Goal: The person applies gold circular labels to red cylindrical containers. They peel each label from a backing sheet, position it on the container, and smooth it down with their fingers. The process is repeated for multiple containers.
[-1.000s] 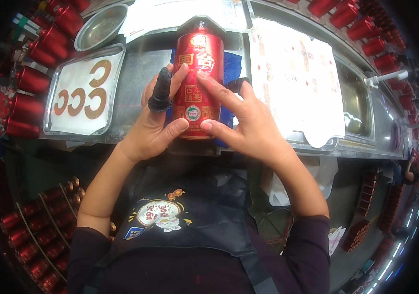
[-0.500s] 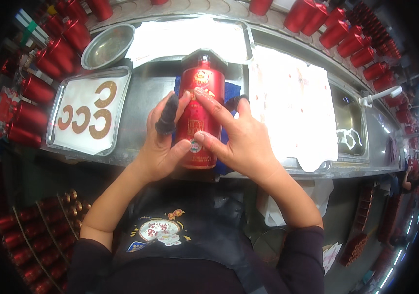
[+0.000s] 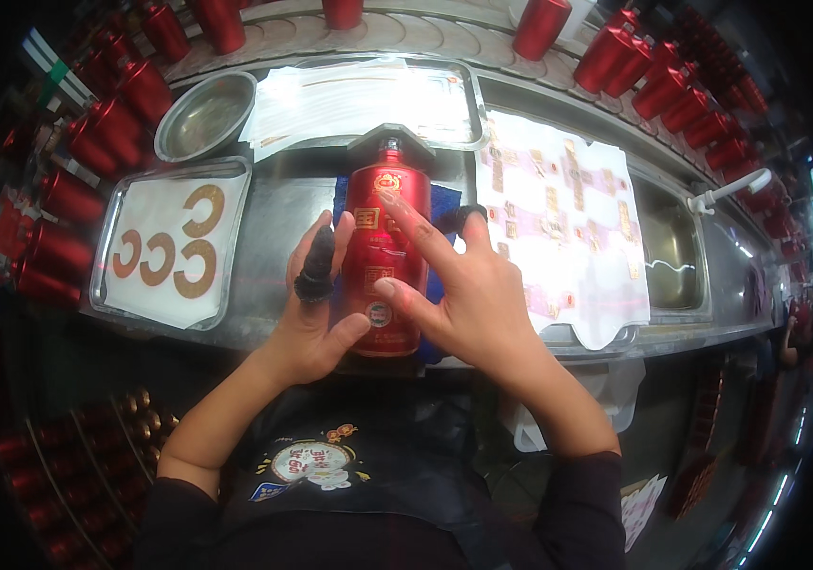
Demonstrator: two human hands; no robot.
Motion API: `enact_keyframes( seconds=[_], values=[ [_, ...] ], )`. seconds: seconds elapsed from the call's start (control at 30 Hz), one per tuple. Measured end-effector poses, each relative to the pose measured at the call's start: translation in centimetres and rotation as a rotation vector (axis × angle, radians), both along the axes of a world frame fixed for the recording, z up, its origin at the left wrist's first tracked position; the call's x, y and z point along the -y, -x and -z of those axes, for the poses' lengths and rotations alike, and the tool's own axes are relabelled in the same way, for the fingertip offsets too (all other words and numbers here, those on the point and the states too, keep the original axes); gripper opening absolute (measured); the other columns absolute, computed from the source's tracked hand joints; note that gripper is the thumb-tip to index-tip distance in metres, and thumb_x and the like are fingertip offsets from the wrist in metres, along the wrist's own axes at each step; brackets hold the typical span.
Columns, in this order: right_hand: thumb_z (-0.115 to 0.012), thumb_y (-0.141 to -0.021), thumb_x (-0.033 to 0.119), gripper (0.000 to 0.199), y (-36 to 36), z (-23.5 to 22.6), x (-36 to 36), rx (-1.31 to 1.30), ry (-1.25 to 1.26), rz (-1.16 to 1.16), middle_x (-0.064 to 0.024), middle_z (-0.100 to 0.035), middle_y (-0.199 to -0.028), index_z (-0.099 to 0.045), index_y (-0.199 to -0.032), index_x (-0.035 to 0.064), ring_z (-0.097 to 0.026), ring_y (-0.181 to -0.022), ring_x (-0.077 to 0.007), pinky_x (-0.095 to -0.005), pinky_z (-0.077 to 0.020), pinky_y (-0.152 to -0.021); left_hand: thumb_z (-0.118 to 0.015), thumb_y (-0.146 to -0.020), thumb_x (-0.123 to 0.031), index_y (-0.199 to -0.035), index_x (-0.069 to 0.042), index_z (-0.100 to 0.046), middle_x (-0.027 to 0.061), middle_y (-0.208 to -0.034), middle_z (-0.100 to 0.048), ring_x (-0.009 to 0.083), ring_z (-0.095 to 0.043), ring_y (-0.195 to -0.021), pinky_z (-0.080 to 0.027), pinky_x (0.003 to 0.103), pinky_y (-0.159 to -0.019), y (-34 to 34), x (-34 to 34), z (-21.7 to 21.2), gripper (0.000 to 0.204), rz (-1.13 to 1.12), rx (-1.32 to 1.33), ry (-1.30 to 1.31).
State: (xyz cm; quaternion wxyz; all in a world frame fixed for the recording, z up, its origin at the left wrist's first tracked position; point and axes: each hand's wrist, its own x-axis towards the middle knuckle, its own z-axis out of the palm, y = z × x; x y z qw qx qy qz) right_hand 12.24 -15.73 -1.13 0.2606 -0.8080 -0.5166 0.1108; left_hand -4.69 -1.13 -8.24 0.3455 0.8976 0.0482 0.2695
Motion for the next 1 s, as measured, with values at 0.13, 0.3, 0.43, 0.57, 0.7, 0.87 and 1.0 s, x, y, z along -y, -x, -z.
enact_keyframes(
  seconds=[0.13,0.3,0.43,0.57,0.7,0.87,1.0],
  values=[
    [-0.072,-0.086,0.050,0.072,-0.1,-0.2,-1.1,0.087,-0.007,-0.075,-0.0225,-0.051,-0.087,-0.047,-0.152,0.0360,-0.056,-0.074,-0.0370,-0.0441,-0.0503,-0.070,-0.061,-0.095,-0.041,-0.159,-0.015,-0.028,0.0114,-0.166,-0.028,0.0409,-0.018,-0.150,-0.015,0.053,-0.118,-0.1,0.4,-0.2,0.077,-0.017,-0.025,-0.017],
    [-0.073,-0.085,0.051,0.074,0.1,-0.4,-1.4,0.080,0.027,-0.075,-0.0220,-0.051,-0.086,-0.046,-0.152,0.0368,-0.057,-0.076,-0.0389,-0.0443,-0.0515,-0.072,-0.059,-0.096,-0.044,-0.158,-0.017,-0.030,0.0102,-0.167,-0.026,0.0415,-0.017,-0.150,-0.014,0.055,-0.118,0.1,0.7,-0.2,0.074,-0.048,-0.040,-0.035],
    [-0.074,-0.084,0.050,0.075,-0.2,-0.4,-1.5,0.054,0.050,-0.074,-0.0213,-0.051,-0.087,-0.045,-0.153,0.0383,-0.056,-0.076,-0.0386,-0.0441,-0.0509,-0.072,-0.059,-0.095,-0.046,-0.159,-0.016,-0.029,0.0110,-0.168,-0.022,0.0419,-0.016,-0.150,-0.013,0.055,-0.118,0.1,0.3,-0.1,0.076,-0.023,-0.081,-0.049],
    [-0.074,-0.085,0.046,0.079,-0.6,0.1,-1.0,0.035,-0.010,-0.098,-0.0186,-0.050,-0.087,-0.041,-0.155,0.0351,-0.053,-0.074,-0.0349,-0.0424,-0.0490,-0.071,-0.066,-0.089,-0.052,-0.161,-0.016,-0.021,0.0170,-0.168,-0.017,0.0441,-0.013,-0.152,-0.014,0.056,-0.118,0.7,0.2,0.2,0.093,0.015,-0.042,0.003],
    [-0.070,-0.090,0.044,0.081,-0.6,1.3,0.3,-0.076,-0.072,-0.026,-0.0191,-0.057,-0.099,-0.036,-0.159,0.0187,-0.053,-0.076,-0.0271,-0.0360,-0.0466,-0.070,-0.081,-0.077,-0.053,-0.163,-0.015,-0.009,0.0242,-0.168,-0.012,0.0459,-0.010,-0.154,-0.015,0.058,-0.119,1.4,0.4,0.8,0.118,0.121,0.073,0.163],
    [-0.067,-0.094,0.041,0.082,-0.5,3.3,0.9,-0.298,-0.195,-0.044,-0.0228,-0.061,-0.106,-0.031,-0.159,0.0057,-0.057,-0.085,-0.0306,-0.0372,-0.0458,-0.079,-0.090,-0.069,-0.042,-0.162,-0.009,-0.008,0.0263,-0.165,-0.022,0.0408,-0.027,-0.151,-0.012,0.060,-0.121,1.1,0.6,1.3,0.128,0.083,0.006,0.253],
    [-0.066,-0.094,0.043,0.080,-0.6,3.7,1.2,-0.247,-0.232,-0.057,-0.0211,-0.059,-0.100,-0.031,-0.160,0.0128,-0.054,-0.080,-0.0307,-0.0378,-0.0467,-0.078,-0.089,-0.071,-0.044,-0.162,-0.009,-0.010,0.0254,-0.163,-0.026,0.0410,-0.030,-0.150,-0.010,0.061,-0.121,1.3,0.3,0.7,0.125,0.071,0.004,0.182]
  ],
)
